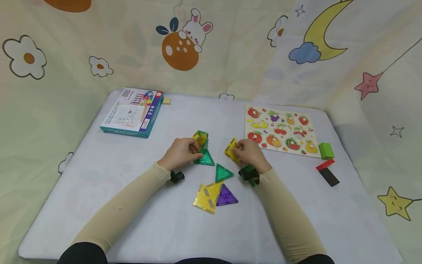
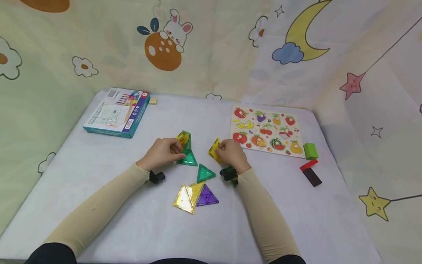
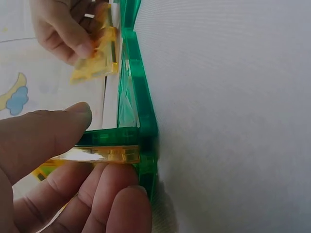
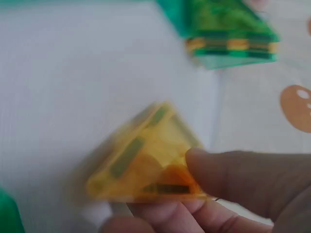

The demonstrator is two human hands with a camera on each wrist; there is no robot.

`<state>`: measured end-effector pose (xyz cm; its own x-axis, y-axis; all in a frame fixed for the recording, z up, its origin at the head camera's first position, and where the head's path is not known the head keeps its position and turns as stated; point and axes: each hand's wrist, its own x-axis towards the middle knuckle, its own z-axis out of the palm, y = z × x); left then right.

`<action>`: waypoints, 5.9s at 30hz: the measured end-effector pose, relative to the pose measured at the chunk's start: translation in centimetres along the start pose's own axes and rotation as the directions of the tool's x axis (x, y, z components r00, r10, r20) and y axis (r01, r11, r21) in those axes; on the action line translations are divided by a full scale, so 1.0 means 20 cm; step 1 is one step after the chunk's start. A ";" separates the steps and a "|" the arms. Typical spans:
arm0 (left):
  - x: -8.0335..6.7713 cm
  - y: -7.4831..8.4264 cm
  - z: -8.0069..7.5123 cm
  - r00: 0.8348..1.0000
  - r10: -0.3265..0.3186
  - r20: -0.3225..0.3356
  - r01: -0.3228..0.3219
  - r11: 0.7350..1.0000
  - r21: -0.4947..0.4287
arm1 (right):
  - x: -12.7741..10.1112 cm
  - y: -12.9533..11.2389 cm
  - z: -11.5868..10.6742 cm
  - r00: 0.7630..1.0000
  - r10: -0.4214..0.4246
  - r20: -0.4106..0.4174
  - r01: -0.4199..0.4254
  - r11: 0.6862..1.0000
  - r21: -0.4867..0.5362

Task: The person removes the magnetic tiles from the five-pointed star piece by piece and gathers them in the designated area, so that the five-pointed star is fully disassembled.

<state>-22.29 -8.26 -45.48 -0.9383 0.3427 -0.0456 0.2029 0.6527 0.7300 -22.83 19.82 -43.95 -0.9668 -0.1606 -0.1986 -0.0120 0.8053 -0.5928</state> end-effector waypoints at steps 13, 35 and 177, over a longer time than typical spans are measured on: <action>0.01 -0.01 -0.01 0.998 0.060 0.031 -0.061 0.998 0.029 | 0.05 -0.09 0.04 0.997 0.015 -0.075 -0.020 0.997 -0.070; 0.03 0.01 -0.02 0.996 0.090 0.026 -0.093 0.991 0.101 | 0.08 -0.30 0.23 0.962 -0.261 -0.079 0.265 0.963 0.046; 0.04 -0.05 -0.14 0.999 -0.041 0.006 0.040 0.996 0.086 | 0.30 -0.31 0.13 0.988 0.152 -0.002 -0.151 0.982 -0.117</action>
<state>-24.03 -10.56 -44.42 -0.9441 0.3199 -0.0791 0.1885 0.7212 0.6666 -27.93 12.37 -43.39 -0.9580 -0.0353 -0.2847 0.1043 0.8816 -0.4603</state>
